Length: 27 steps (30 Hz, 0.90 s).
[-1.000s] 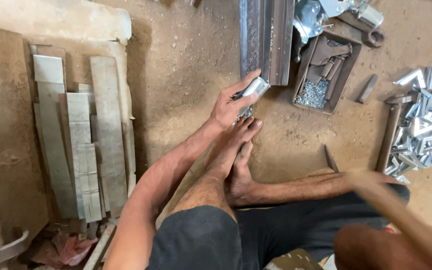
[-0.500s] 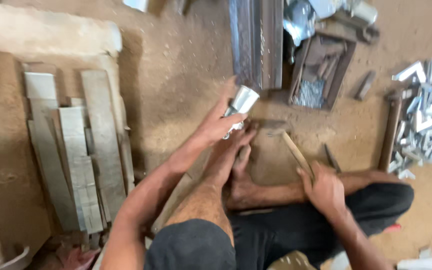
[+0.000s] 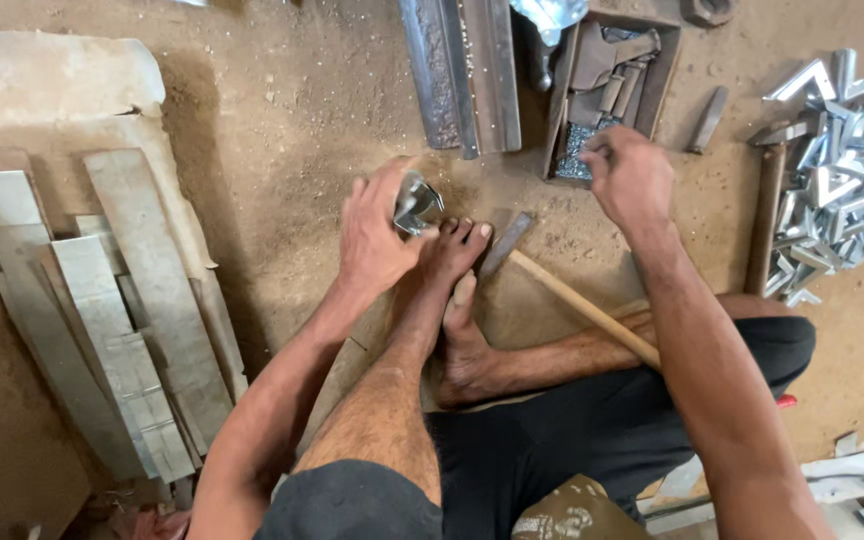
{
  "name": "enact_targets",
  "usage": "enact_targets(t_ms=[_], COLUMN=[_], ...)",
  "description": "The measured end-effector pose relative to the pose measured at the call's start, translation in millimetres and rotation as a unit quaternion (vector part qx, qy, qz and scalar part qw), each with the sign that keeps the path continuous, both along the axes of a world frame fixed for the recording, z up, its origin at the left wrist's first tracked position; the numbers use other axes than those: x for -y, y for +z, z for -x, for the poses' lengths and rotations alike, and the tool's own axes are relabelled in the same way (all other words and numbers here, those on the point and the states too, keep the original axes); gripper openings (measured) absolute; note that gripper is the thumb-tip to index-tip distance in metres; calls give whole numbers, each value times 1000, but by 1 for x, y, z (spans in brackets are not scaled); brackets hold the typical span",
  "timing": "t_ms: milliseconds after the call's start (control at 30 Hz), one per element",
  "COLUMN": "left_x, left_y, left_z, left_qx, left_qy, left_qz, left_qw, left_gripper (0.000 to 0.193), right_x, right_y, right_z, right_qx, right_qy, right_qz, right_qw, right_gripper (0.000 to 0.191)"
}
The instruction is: The person sits on the floor and hammers aluminum fittings against a metal rail, bending and shaping each piece by hand. They reposition each fitting, strike it with a hammer, set finished pieces aside, and pick up new unfinished fittings from the pile.
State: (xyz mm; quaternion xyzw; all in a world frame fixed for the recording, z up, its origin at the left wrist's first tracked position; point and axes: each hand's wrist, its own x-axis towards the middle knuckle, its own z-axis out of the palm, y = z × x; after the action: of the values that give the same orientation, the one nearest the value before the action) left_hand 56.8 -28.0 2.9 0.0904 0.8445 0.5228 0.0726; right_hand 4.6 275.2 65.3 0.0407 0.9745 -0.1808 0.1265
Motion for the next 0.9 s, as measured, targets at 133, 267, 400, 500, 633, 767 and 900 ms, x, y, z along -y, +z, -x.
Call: enact_targets(t_ms=[133, 267, 400, 500, 633, 767, 900], left_x=[-3, -9, -17, -18, -16, -16, -19], left_y=[-20, -31, -36, -38, -41, -41, -41], left_z=[4, 8, 13, 13, 14, 14, 13], left_qx=[-31, -27, -47, -31, -45, -63, -56], left_qy=[-4, 0, -2, -16, -37, -35, -28], left_qz=[20, -72, -28, -41, -39, -52, -33], left_qw=[999, 997, 998, 999, 998, 996, 997], left_gripper=[60, 47, 33, 33, 36, 42, 42], right_x=[-17, -11, 10, 18, 30, 66, 101], right_y=[2, -5, -15, -10, 7, 7, -6], right_z=[-19, -38, -36, -25, -20, -17, -2], right_qx=[-159, -187, -249, -233, -195, -250, -305], right_qy=[45, 2, 48, 29, 15, 97, 101], right_qz=[14, 46, 104, 109, 165, 191, 138], right_qw=[986, 981, 962, 966, 967, 944, 937], right_gripper=[7, 12, 20, 21, 20, 17, 17])
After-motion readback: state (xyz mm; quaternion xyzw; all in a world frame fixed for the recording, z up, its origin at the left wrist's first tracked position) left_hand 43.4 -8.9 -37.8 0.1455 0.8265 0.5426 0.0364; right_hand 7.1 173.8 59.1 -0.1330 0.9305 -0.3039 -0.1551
